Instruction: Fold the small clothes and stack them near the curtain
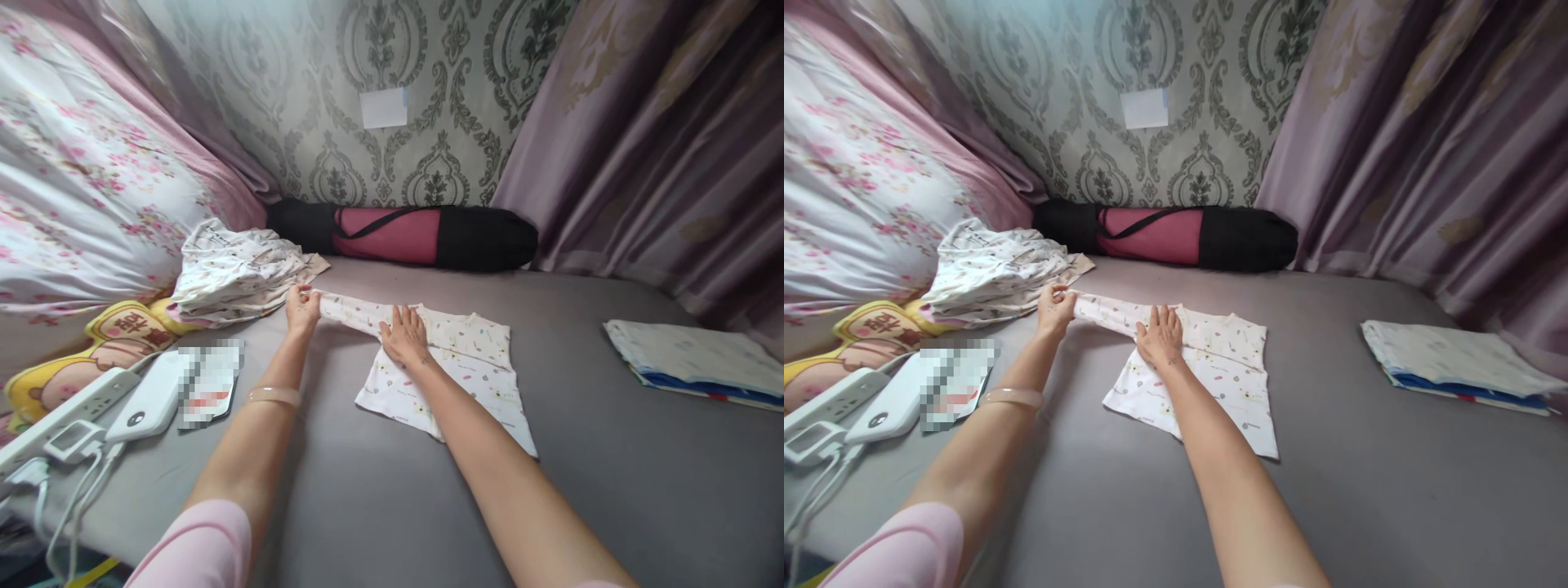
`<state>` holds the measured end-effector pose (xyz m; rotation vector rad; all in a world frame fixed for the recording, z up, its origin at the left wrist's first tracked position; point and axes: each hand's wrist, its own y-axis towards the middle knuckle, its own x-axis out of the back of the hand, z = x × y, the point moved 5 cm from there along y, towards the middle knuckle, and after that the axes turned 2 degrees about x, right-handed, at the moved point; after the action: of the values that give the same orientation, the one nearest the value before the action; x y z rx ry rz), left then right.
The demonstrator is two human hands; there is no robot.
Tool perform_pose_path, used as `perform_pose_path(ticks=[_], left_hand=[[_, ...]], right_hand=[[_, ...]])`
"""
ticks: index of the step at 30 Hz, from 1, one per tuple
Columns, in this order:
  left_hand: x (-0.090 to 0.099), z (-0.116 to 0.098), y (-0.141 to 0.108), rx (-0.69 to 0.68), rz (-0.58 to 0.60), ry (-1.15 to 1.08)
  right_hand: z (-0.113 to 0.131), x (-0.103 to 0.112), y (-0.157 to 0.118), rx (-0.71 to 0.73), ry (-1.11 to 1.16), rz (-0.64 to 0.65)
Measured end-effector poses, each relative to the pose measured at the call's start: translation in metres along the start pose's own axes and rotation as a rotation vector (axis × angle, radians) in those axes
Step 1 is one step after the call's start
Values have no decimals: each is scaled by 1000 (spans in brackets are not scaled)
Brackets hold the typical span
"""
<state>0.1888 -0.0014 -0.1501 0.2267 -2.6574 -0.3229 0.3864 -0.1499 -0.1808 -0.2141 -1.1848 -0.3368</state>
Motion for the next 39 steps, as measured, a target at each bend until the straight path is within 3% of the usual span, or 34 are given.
perform_pose_path(ticks=[5,12,18,22,26,29,34,39], left_hand=[[3,-27,-8,-21,43,-300],[-4,-94,-31,-335,258,-452],[-25,-130,-64,-478,417,-323],[-31,-141,-73,-433,278,-63],[-37,-150,-78,-420,178,90],[-45,-157,-85,-452,192,134],[-66,-165,-109,-464,290,61],[-96,-171,-138,-465,339,-28]], right_hand=[[1,-1,2,-12,-11,41],[2,4,5,-36,-54,134],[2,8,10,-36,-70,161],[0,16,13,-6,-7,171],[-13,37,12,54,213,101],[-39,58,3,-60,486,-25],[-79,69,-24,-343,1166,90],[-104,73,-41,-488,1443,110]])
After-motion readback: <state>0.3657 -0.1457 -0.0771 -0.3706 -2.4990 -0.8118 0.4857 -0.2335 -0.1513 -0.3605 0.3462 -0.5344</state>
